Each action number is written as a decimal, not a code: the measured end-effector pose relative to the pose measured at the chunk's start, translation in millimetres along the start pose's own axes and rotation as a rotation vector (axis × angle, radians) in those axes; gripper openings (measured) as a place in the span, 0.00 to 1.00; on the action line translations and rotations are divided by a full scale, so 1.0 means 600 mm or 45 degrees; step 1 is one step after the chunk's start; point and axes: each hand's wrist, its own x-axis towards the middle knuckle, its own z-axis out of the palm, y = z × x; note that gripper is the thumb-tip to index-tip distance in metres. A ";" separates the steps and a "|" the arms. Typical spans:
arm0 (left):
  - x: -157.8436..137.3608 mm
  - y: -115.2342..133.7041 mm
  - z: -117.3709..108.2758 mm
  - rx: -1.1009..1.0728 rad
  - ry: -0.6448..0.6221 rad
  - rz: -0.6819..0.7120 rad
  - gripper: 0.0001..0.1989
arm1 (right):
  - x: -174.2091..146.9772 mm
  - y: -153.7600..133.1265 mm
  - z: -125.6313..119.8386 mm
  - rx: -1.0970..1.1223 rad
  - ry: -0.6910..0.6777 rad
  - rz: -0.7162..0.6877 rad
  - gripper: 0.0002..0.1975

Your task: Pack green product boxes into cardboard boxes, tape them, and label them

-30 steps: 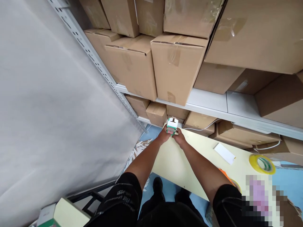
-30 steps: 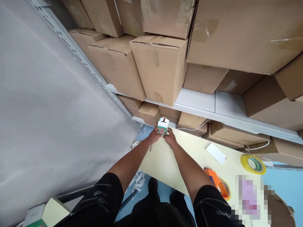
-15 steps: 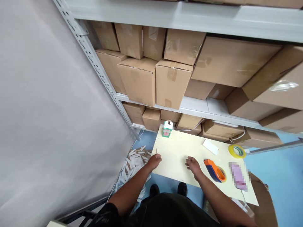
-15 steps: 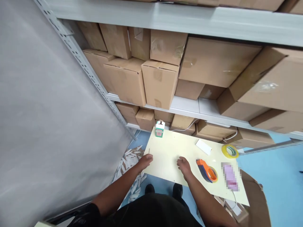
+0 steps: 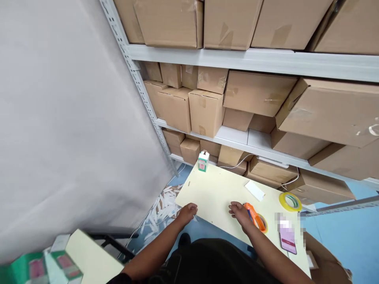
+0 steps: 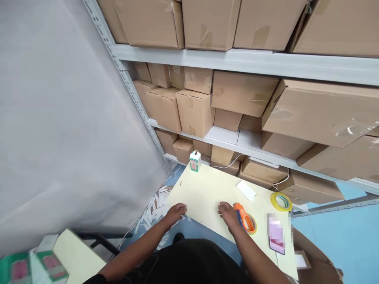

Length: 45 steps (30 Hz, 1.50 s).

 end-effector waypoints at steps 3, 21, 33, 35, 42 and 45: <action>-0.042 0.003 0.052 -0.101 0.090 -0.040 0.15 | -0.009 -0.009 -0.029 -0.048 -0.110 -0.024 0.20; -0.361 -0.165 0.044 -0.619 0.734 -0.062 0.16 | -0.039 0.010 0.134 -0.383 -0.737 -0.110 0.24; -0.660 -0.386 -0.015 -0.819 1.117 -0.019 0.15 | -0.299 0.106 0.382 -0.642 -1.036 -0.193 0.27; -0.706 -0.423 -0.026 -0.818 1.175 -0.022 0.14 | -0.350 0.129 0.416 -0.666 -1.078 -0.222 0.27; -0.839 -0.506 -0.066 -0.870 1.393 -0.004 0.14 | -0.489 0.159 0.507 -0.806 -1.281 -0.318 0.25; -0.881 -0.526 -0.084 -0.928 1.466 -0.014 0.15 | -0.531 0.152 0.557 -0.802 -1.362 -0.338 0.24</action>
